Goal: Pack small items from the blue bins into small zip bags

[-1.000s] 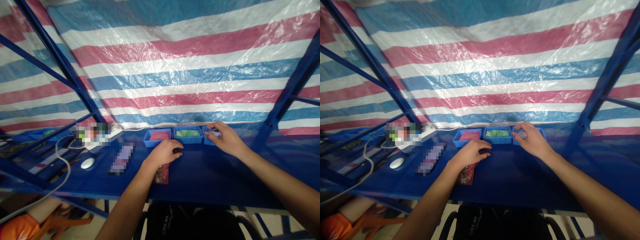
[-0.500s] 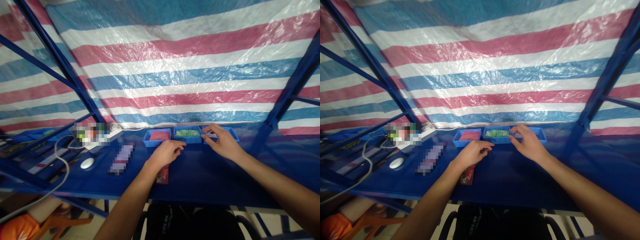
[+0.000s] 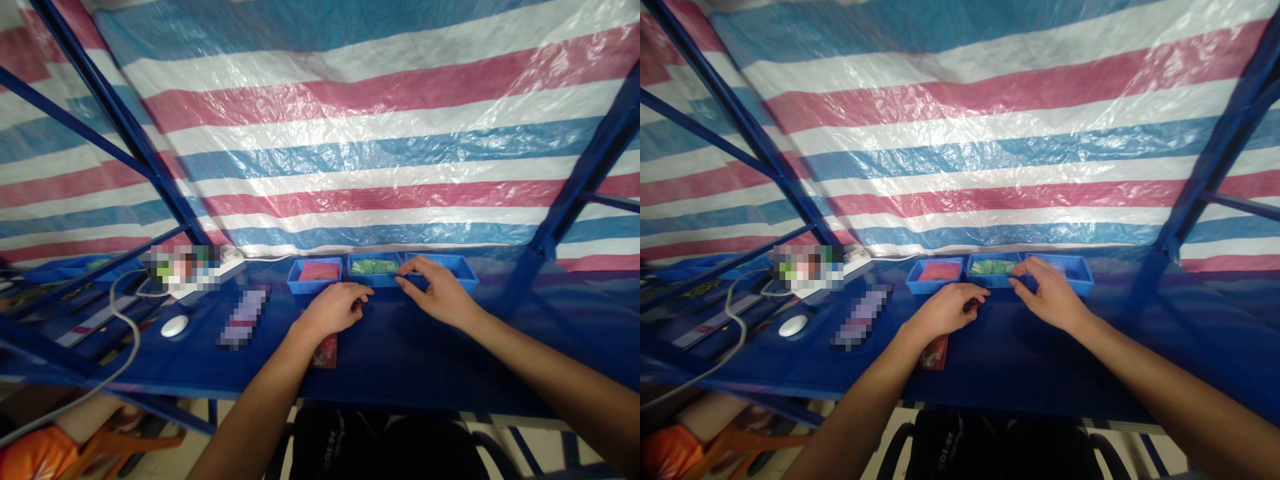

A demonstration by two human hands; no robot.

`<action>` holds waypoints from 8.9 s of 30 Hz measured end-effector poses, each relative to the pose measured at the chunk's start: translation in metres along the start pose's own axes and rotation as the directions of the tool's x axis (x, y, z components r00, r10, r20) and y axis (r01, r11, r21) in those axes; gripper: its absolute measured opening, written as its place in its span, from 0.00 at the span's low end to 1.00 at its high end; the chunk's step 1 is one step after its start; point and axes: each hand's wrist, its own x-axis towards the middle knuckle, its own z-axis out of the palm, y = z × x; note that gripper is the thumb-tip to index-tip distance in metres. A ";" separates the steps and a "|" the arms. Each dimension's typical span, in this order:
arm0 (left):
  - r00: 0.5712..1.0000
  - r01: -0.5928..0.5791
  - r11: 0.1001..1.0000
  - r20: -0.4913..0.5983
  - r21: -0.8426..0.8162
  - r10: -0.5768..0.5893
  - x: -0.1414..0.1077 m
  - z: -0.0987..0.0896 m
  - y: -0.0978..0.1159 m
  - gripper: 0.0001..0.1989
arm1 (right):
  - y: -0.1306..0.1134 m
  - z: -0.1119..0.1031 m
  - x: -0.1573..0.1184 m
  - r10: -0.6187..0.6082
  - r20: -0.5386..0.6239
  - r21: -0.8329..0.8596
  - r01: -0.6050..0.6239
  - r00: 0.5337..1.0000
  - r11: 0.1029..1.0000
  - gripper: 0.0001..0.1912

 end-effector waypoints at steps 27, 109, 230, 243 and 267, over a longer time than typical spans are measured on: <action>0.943 -0.048 0.679 -0.258 -0.733 -0.212 0.017 0.026 0.024 0.25 | 0.001 0.031 -0.005 0.260 0.353 0.656 -0.436 0.899 0.616 0.19; 0.904 0.017 0.873 -0.364 -0.488 -0.222 0.015 0.015 0.027 0.19 | 0.013 -0.021 0.008 -0.053 -0.014 0.046 0.054 0.998 0.997 0.08; 0.933 0.001 0.807 -0.289 -0.591 -0.213 0.019 -0.008 -0.001 0.16 | -0.007 0.038 -0.007 0.203 0.139 0.463 -0.245 0.969 0.852 0.12; 0.938 -0.018 0.784 -0.283 -0.620 -0.203 0.019 -0.010 0.003 0.20 | -0.004 0.038 -0.008 0.186 0.102 0.438 -0.212 0.977 0.873 0.12; 0.942 -0.079 0.991 -0.318 0.113 0.111 0.012 0.005 0.012 0.34 | -0.011 0.040 -0.005 0.165 0.073 0.410 -0.180 0.984 0.894 0.11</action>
